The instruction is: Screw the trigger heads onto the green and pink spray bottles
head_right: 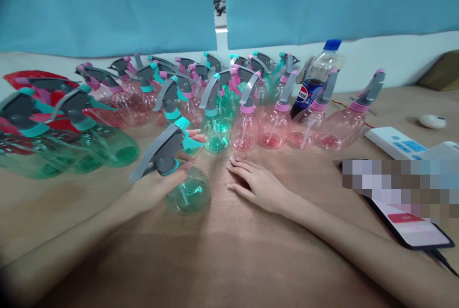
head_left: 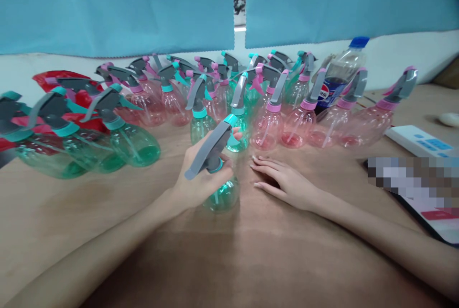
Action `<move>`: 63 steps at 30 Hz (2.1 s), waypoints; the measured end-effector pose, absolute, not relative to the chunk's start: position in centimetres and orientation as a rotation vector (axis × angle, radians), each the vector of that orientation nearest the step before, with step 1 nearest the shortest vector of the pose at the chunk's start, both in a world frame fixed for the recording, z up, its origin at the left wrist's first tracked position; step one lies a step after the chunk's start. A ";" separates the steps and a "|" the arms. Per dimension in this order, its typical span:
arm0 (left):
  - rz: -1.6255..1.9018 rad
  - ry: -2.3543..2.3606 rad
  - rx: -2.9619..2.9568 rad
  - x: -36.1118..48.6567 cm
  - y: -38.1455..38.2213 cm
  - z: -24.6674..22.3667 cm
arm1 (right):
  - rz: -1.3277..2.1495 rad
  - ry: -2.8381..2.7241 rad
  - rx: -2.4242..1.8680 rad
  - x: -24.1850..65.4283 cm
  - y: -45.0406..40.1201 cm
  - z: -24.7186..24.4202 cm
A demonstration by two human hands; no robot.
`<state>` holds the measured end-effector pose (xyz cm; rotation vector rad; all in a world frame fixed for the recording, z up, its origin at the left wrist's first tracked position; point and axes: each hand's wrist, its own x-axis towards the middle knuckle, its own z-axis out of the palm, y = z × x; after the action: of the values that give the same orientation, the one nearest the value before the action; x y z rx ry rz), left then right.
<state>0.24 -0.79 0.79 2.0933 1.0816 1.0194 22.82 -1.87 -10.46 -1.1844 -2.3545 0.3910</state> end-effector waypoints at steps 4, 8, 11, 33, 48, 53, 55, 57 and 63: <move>1.028 1.082 2.105 0.1 -0.8 0.7 | 0.401 -2.341 -1.168 22.8 -1.9 -10.4; 1.017 1.078 2.081 0.1 -0.9 0.6 | 0.390 -2.364 -1.189 22.8 -1.9 -10.4; 1.009 1.069 2.056 0.1 -0.9 0.6 | 0.382 -2.378 -1.199 22.9 -1.9 -10.4; 1.046 1.078 2.083 0.1 -1.5 1.8 | 0.398 -2.337 -1.178 22.9 -1.8 -10.7; 1.056 1.104 2.082 -0.1 -1.2 0.7 | 0.401 -2.335 -1.183 23.0 -1.8 -10.6; 1.036 1.159 2.114 -0.2 -1.4 0.5 | 0.397 -2.356 -1.201 23.0 -1.9 -10.6; 1.030 1.183 2.113 -0.2 -1.4 0.5 | 0.396 -2.359 -1.199 23.0 -1.9 -10.6; 1.037 1.198 2.094 -0.2 -1.4 0.4 | 0.394 -2.361 -1.196 23.0 -1.9 -10.6; 1.047 1.225 2.119 0.1 -1.6 0.5 | 0.402 -2.353 -1.206 22.9 -1.9 -10.5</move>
<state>0.08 -1.58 0.54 2.1194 1.2252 1.0467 22.92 -1.90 -10.55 -1.2059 -2.3535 0.4018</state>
